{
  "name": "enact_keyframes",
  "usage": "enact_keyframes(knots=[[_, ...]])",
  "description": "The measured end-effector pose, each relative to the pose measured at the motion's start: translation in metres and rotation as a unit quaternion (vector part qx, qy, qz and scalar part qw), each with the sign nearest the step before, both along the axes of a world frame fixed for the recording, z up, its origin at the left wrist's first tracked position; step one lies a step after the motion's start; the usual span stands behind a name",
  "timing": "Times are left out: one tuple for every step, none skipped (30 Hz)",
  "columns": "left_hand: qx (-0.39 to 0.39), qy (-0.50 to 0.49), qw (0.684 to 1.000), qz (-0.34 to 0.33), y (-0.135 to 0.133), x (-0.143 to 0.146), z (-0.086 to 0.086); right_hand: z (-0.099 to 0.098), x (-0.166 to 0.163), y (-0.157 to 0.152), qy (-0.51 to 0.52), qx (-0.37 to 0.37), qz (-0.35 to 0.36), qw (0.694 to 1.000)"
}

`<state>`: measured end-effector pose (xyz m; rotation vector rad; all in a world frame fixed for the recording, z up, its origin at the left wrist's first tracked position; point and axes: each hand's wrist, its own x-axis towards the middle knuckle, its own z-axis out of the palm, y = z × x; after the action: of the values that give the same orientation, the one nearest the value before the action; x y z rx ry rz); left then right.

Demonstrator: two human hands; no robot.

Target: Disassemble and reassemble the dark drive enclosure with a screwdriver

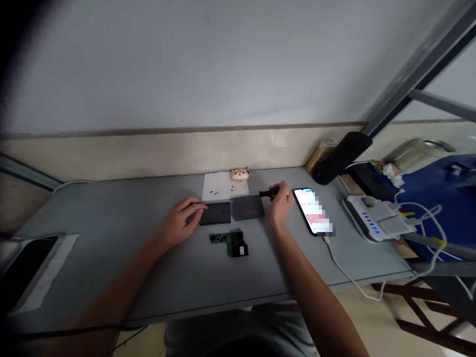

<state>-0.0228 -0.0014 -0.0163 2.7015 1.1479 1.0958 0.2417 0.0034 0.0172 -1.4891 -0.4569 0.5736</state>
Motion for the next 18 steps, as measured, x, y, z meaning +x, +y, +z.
enact_keyframes(knots=[[0.009,0.002,1.0,-0.009,0.0,0.0,0.001,0.0,0.001,0.0,0.005,-0.001,0.002,1.0],[0.017,0.007,1.0,-0.019,-0.001,0.001,0.003,-0.001,0.001,0.001,0.008,0.0,0.008,1.0],[0.023,0.011,0.999,-0.03,-0.002,0.002,0.005,-0.001,0.001,0.0,0.011,0.002,0.016,1.0],[0.027,0.014,0.999,-0.041,-0.004,0.003,0.007,-0.002,0.001,0.0,0.01,0.007,0.029,1.0],[0.027,0.015,0.998,-0.053,-0.006,0.005,0.009,-0.002,0.0,-0.001,0.003,0.014,0.045,0.999],[0.022,0.013,0.998,-0.066,-0.01,0.008,0.011,-0.002,0.0,-0.002,-0.01,0.023,0.065,0.998],[0.009,0.008,0.997,-0.079,-0.014,0.011,0.013,-0.001,-0.001,-0.003,-0.028,0.032,0.088,0.995],[-0.01,0.003,0.995,-0.094,-0.018,0.015,0.015,-0.001,-0.002,-0.004,-0.048,0.041,0.111,0.992],[-0.037,-0.001,0.993,-0.11,-0.023,0.019,0.016,0.0,-0.003,-0.006,-0.068,0.049,0.131,0.988],[-0.067,-0.001,0.99,-0.126,-0.028,0.024,0.016,0.0,-0.004,-0.007,-0.086,0.055,0.148,0.984],[-0.085,0.005,0.986,-0.146,-0.033,0.028,0.016,0.0,-0.005,-0.008,-0.102,0.058,0.161,0.98],[-0.089,0.02,0.981,-0.168,-0.038,0.032,0.014,0.0,-0.007,-0.009,-0.116,0.06,0.171,0.977],[-0.085,0.04,0.978,-0.185,-0.041,0.036,0.012,0.0,-0.008,-0.01,-0.127,0.06,0.177,0.974],[-0.081,0.059,0.975,-0.197,-0.044,0.039,0.01,-0.001,-0.009,-0.01,-0.135,0.059,0.18,0.973],[-0.078,0.073,0.973,-0.204,-0.045,0.041,0.007,-0.001,-0.01,-0.011,-0.14,0.057,0.182,0.972],[-0.076,0.08,0.972,-0.206,-0.046,0.043,0.004,-0.002,-0.011,-0.011,-0.139,0.052,0.182,0.972],[-0.077,0.08,0.973,-0.205,-0.045,0.043,0.002,-0.002,-0.012,-0.012,-0.134,0.047,0.184,0.973],[-0.079,0.076,0.973,-0.202,-0.044,0.043,0.0,-0.002,-0.013,-0.012,-0.124,0.042,0.187,0.974]])
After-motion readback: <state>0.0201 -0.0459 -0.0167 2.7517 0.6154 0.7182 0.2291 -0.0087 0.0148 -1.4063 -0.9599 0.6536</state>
